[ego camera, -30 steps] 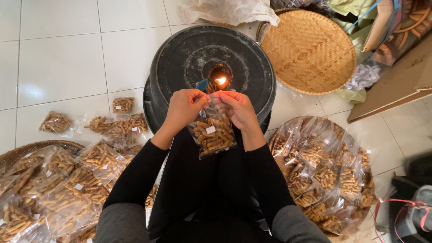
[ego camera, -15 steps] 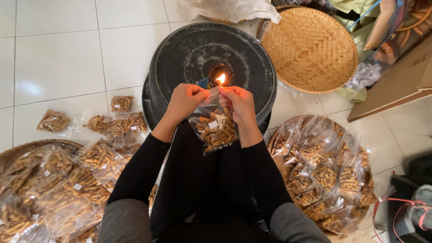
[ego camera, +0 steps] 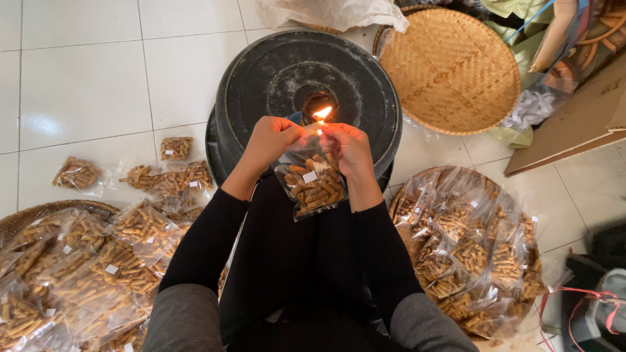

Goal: The person sits on the floor and heat-seals clear plastic bags filled with rolled snack food by pressing each bag's open edge against the flame of a burning candle. They press the melted edge closed by hand, set the finished bag aside, and take the next filled bag from a basket.

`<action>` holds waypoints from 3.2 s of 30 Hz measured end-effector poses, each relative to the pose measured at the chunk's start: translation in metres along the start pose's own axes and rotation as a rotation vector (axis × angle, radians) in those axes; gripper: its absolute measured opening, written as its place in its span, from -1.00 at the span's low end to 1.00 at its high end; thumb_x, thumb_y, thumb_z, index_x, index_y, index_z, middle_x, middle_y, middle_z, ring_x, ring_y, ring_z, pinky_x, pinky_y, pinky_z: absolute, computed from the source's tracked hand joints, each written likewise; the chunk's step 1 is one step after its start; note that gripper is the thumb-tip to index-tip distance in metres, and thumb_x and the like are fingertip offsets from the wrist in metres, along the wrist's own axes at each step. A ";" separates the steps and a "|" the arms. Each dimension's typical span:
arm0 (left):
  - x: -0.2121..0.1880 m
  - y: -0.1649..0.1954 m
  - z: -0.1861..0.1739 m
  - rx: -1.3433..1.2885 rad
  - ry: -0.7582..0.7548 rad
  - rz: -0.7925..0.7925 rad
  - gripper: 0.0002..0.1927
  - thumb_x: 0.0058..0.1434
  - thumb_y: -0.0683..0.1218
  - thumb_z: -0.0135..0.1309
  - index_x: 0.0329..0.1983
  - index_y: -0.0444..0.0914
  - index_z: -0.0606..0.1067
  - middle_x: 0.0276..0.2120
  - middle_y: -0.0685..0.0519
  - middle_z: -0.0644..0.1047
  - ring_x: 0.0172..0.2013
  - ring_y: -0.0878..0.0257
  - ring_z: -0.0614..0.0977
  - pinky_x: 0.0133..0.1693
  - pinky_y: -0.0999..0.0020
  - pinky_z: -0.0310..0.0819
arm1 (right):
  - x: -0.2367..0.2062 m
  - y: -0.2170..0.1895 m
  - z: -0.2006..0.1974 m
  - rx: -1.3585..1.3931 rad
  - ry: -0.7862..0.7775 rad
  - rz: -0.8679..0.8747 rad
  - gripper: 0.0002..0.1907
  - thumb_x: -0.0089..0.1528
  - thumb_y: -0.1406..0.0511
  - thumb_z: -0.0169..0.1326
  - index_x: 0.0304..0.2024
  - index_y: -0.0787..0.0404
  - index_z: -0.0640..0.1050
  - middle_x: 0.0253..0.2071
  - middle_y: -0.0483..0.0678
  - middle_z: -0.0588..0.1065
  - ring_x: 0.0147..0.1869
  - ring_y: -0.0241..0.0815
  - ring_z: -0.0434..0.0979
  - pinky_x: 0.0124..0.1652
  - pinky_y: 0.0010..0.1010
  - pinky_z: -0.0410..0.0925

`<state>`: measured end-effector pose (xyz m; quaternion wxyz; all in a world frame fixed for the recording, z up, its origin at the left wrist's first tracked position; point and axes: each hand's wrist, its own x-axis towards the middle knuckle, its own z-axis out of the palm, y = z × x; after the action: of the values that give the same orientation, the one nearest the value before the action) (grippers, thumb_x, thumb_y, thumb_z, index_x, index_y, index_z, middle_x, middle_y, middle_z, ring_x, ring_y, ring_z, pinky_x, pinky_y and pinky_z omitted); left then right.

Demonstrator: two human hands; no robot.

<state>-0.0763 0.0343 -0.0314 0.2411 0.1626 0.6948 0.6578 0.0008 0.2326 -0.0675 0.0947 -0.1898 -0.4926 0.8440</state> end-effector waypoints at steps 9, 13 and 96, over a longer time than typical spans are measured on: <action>0.001 0.001 0.002 -0.037 0.013 0.027 -0.80 0.19 -0.15 0.12 -0.36 -0.40 0.66 -0.48 0.02 0.66 -0.45 0.40 0.66 -0.32 0.53 0.55 | 0.001 -0.002 -0.001 -0.008 0.007 -0.014 -0.88 0.27 0.43 0.12 -0.24 0.42 0.62 -0.42 -0.01 0.58 -0.44 -0.30 0.56 -0.40 -0.50 0.47; 0.000 0.005 0.002 0.070 0.041 0.058 -0.80 0.18 -0.13 0.13 -0.38 -0.38 0.66 -0.50 0.03 0.66 -0.46 0.41 0.63 -0.35 0.51 0.50 | 0.002 -0.003 -0.002 -0.009 -0.001 -0.021 -0.89 0.28 0.43 0.12 -0.23 0.41 0.62 -0.42 -0.01 0.57 -0.44 -0.30 0.56 -0.42 -0.51 0.46; -0.012 0.008 0.011 0.096 0.248 0.225 -0.53 0.14 -0.12 0.26 0.09 -0.40 0.50 -0.28 -0.05 0.71 -0.30 0.36 0.70 -0.24 0.46 0.53 | 0.016 -0.011 -0.045 0.146 0.142 -0.129 -0.93 0.25 0.42 0.21 -0.26 0.37 0.60 -0.41 0.00 0.57 -0.42 -0.25 0.57 -0.41 -0.48 0.47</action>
<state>-0.0613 0.0378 -0.0221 0.0705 0.1682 0.7274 0.6615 0.0043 0.2790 -0.0815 0.1970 -0.2094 -0.4333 0.8542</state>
